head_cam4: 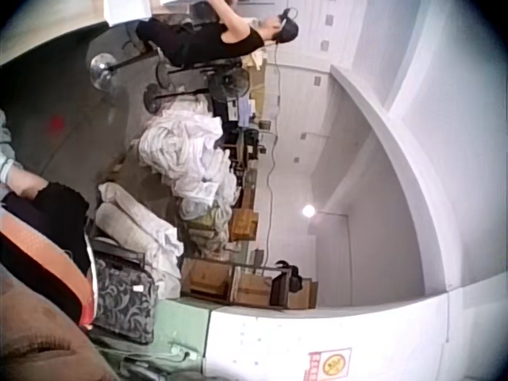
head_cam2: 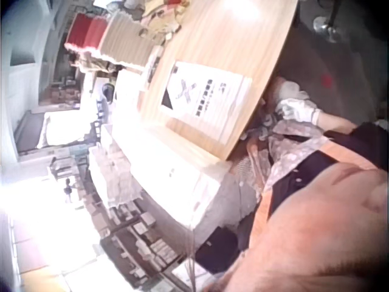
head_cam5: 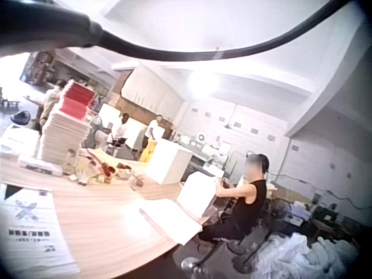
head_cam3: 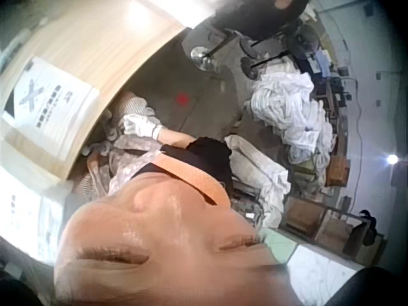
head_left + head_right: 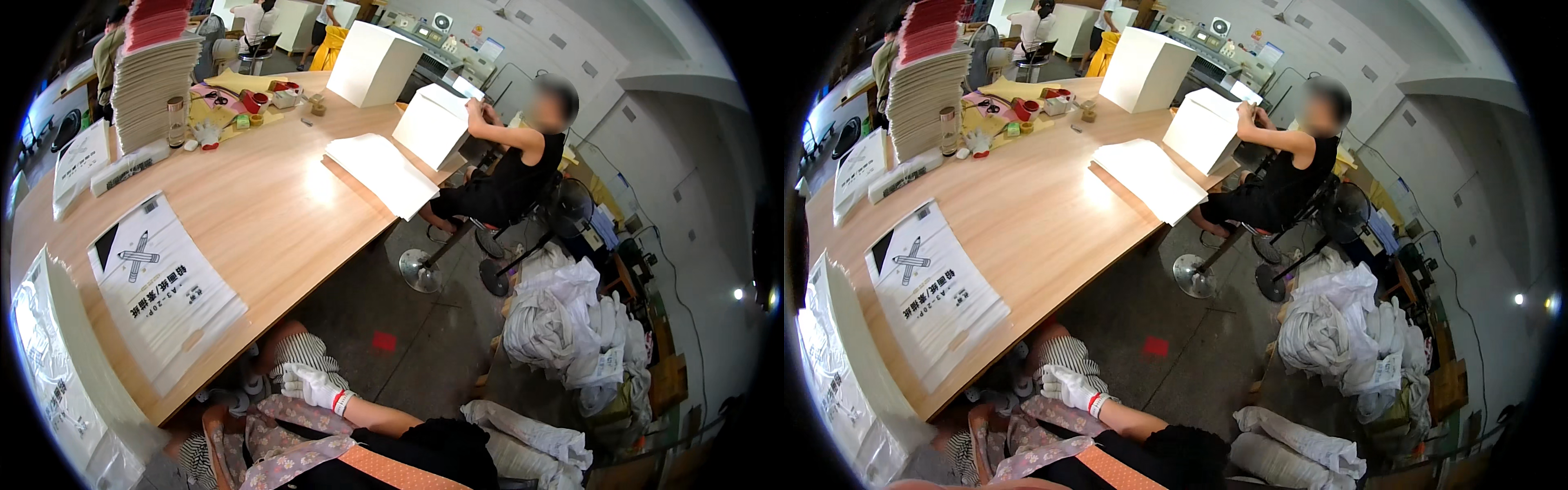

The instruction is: The person repeatedly picks white paper sheets from a table, places them into clear plastic packaging, and stacks the sealed packages. The person handles the sheets and packages by hand without using tools.

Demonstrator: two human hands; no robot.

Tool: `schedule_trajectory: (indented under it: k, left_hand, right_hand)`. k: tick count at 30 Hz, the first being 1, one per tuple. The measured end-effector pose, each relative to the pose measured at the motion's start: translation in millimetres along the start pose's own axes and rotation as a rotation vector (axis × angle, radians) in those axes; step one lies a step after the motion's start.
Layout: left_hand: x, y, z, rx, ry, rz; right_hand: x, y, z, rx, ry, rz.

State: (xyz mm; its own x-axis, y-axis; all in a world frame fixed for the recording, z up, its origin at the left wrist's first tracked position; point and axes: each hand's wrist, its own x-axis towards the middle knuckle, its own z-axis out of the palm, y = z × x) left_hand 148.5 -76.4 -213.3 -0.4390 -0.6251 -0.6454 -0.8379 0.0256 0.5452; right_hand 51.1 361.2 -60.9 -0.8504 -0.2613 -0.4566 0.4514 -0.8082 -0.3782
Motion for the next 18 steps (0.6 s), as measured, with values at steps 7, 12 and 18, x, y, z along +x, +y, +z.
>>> schedule_trajectory:
  k: [7,12,18]
  left_hand:
    - [0.3,-11.4,-39.7,0.159,0.013,0.002]
    - [-8.9,-17.7,-75.3,0.309,0.024,-0.006]
    - [-81.1,103.5,-103.1,0.509,-0.071,0.516]
  right_hand:
    - [0.5,0.3,8.6,0.007,0.085,0.015]
    - [-3.4,-5.5,5.0,0.029,0.074,-0.013]
    - [-20.5,-83.3,-1.2,-0.006,0.293,-0.147]
